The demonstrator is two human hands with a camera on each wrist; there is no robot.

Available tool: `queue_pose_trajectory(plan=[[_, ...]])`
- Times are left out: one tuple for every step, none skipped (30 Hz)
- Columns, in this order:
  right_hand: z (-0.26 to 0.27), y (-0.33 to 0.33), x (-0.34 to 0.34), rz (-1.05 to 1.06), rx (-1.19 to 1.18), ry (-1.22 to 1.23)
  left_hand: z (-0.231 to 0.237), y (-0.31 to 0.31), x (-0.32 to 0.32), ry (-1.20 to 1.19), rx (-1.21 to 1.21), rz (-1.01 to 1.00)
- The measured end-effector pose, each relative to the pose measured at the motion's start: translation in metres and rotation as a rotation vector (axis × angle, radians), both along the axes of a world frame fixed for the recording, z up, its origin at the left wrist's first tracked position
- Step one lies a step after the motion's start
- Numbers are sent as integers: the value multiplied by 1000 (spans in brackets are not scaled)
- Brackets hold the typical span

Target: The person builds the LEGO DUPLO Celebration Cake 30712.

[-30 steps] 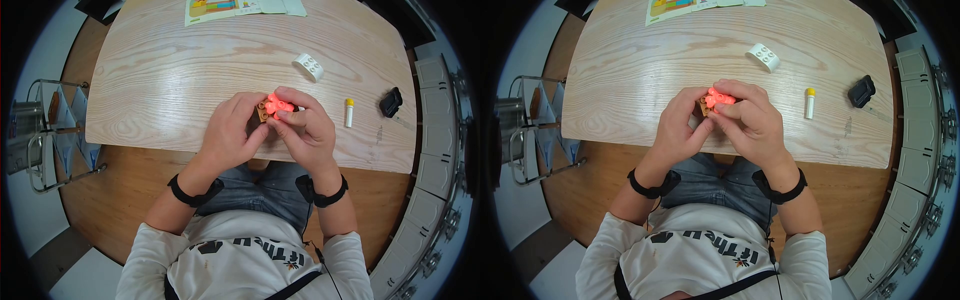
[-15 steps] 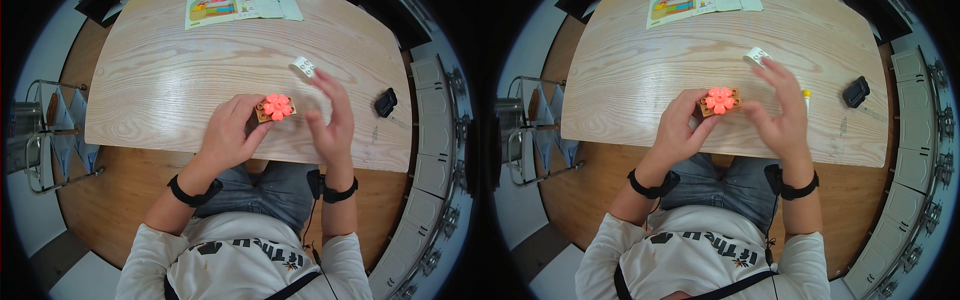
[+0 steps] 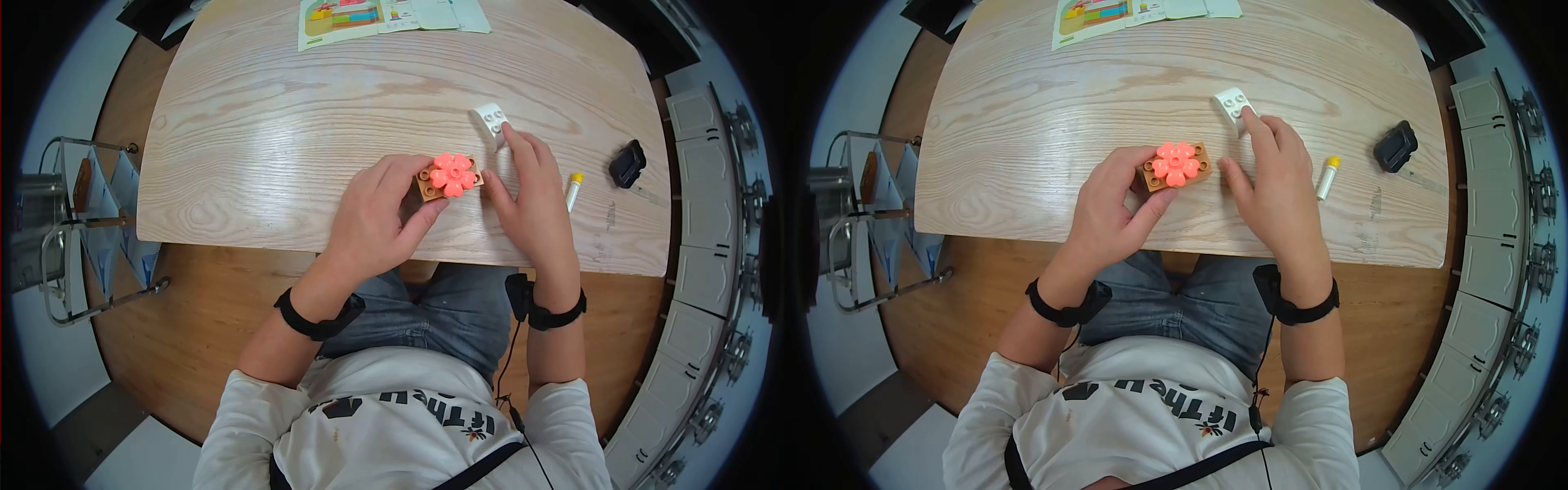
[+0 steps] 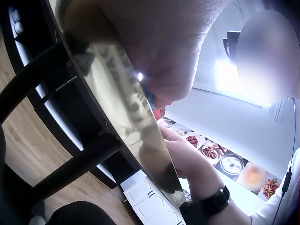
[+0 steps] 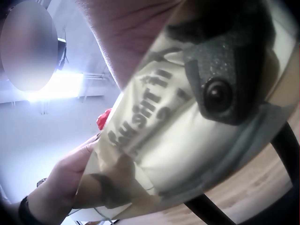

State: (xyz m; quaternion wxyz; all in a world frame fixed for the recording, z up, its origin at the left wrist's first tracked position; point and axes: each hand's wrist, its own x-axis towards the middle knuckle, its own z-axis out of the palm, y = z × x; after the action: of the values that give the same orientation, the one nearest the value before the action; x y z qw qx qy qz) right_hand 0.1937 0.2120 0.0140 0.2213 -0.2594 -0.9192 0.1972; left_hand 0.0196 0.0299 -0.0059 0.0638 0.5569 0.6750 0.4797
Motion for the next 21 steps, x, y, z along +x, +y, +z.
queue_pose_trajectory(plan=[[1,-2,4,-5,-3,9,0,-1,1,-9,-11,0],[3,-4,9,-8,-4,17,-1,-1,1,-18,-21,3],[3,-6,14,-10,-7,23,-1,0,1,-17,-13,3],[5,-9,19,-13,-19,22,-1,0,0,-18,-8,2],[7,-11,23,-18,-32,22,-1,0,1,-18,-4,-1],[10,-12,27,-24,-42,23,0,0,2,-35,-15,8],[12,-11,30,-38,2,51,1,0,3,-51,-24,16],[14,-9,34,-51,47,79,1,1,4,-66,-33,24],[15,-7,39,-64,89,106,1,1,4,-65,-30,22],[17,-5,43,-181,35,88,1,1,4,-63,-28,22],[20,-2,47,-297,-19,72,1,1,4,-60,-25,23],[22,2,51,-411,-71,57,0,0,3,-42,-30,19],[17,8,56,-450,-42,23,-2,-1,2,-25,-33,15],[7,15,61,-489,-13,-11,-2,-1,1,-8,-36,9],[1,20,66,-531,14,-46,-2,0,1,-10,-37,7],[-2,24,72,-544,2,-39,-1,0,1,-13,-40,6],[-4,27,76,-554,-10,-30,-1,-2,1,-16,-42,6],[-5,29,78,-563,-23,-21,-1,-2,1,-12,-38,7],[-4,30,80,-563,-49,-25,-2,-2,1,-7,-32,10],[-2,31,82,-563,-74,-28,-3,-2,1,-2,-25,12],[0,31,84,-566,-100,-32,-2,-1,1,-2,-25,14]])
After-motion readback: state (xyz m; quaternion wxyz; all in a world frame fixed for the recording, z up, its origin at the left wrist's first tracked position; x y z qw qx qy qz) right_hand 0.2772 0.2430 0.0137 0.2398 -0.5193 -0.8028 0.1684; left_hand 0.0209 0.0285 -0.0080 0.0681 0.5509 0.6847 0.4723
